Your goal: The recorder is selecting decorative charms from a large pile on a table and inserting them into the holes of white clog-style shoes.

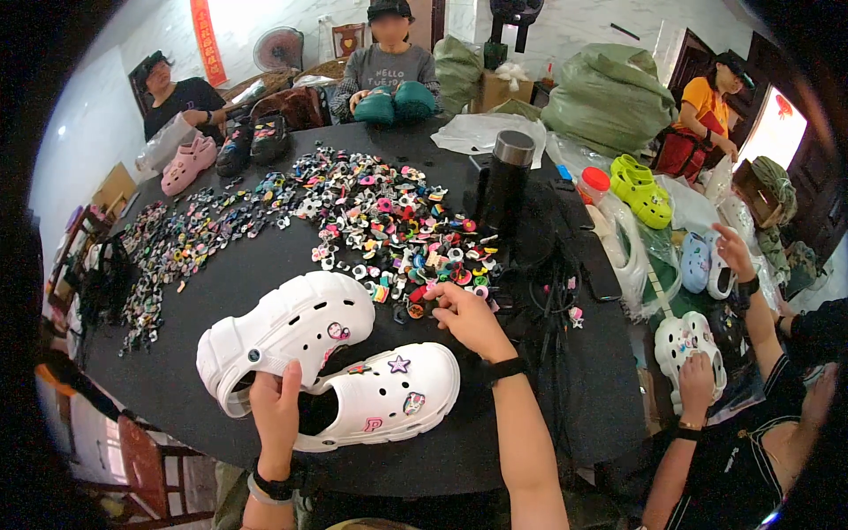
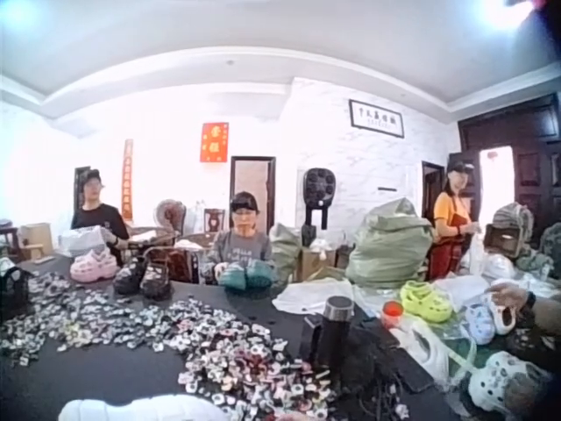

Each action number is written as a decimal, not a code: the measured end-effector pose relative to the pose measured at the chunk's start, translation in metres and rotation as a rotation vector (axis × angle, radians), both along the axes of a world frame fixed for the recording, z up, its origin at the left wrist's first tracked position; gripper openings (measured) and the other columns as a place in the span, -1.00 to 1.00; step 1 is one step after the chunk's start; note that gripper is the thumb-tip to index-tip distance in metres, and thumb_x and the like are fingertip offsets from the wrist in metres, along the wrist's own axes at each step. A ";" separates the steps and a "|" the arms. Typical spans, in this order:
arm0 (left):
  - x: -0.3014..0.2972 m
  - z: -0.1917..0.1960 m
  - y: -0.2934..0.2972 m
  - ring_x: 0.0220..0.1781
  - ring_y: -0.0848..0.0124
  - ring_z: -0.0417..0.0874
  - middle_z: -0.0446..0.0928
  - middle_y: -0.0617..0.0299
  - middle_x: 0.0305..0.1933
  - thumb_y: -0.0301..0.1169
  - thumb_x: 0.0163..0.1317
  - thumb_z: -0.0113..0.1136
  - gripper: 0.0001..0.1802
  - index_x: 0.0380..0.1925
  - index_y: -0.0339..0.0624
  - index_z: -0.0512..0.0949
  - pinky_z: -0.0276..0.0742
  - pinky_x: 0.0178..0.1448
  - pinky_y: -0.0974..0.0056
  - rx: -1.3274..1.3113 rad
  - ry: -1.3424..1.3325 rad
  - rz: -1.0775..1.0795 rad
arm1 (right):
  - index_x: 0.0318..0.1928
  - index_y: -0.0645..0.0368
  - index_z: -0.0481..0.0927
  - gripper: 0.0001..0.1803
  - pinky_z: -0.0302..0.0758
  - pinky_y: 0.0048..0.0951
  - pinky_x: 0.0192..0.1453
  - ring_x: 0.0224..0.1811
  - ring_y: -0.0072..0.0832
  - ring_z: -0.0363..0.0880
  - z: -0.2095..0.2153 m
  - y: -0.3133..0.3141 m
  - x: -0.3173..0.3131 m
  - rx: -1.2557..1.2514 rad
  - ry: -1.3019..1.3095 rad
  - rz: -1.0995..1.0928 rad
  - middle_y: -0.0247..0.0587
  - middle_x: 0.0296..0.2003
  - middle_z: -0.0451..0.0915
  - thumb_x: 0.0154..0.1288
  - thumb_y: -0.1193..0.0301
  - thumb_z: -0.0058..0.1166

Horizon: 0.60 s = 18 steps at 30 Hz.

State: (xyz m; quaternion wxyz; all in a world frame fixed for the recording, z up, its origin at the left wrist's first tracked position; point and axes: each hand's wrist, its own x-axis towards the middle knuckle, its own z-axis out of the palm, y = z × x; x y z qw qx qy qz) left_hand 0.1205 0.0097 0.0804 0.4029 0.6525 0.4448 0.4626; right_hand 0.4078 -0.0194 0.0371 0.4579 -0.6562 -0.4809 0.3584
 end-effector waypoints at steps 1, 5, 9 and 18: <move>0.000 0.000 0.000 -0.36 0.55 0.50 0.57 0.16 -0.34 -0.41 0.24 0.11 -0.72 -0.19 -0.46 0.48 0.40 -0.27 0.43 0.000 0.019 -0.001 | -0.07 0.23 0.47 -0.72 0.43 -0.61 -0.31 -0.44 -0.66 0.47 0.000 0.000 -0.001 0.009 -0.008 -0.009 -0.39 -0.42 0.47 0.16 0.61 0.01; 0.000 0.002 0.000 -0.37 0.54 0.50 0.57 0.16 -0.35 -0.40 0.24 0.11 -0.72 -0.19 -0.46 0.48 0.40 -0.27 0.43 -0.023 0.063 -0.002 | -0.04 0.21 0.47 -0.68 0.44 -0.60 -0.31 -0.45 -0.65 0.47 -0.006 0.001 0.001 0.038 -0.028 -0.024 -0.39 -0.44 0.45 0.15 0.63 0.01; -0.004 -0.001 0.001 -0.40 0.53 0.50 0.57 0.15 -0.37 -0.39 0.23 0.12 -0.72 -0.20 -0.45 0.48 0.41 -0.31 0.42 -0.016 0.088 0.023 | -0.04 0.19 0.49 -0.68 0.45 -0.60 -0.29 -0.43 -0.65 0.49 0.002 0.003 -0.010 0.077 -0.030 -0.065 -0.38 -0.42 0.50 0.15 0.61 0.03; -0.003 0.003 0.000 -0.44 0.46 0.54 0.58 0.11 -0.41 -0.38 0.20 0.15 -0.70 -0.20 -0.45 0.48 0.44 -0.31 0.37 0.011 0.182 0.000 | -0.11 0.18 0.52 -0.72 0.42 -0.58 -0.28 -0.43 -0.65 0.44 0.003 0.000 -0.004 0.134 -0.177 -0.104 -0.29 -0.37 0.54 0.11 0.51 0.06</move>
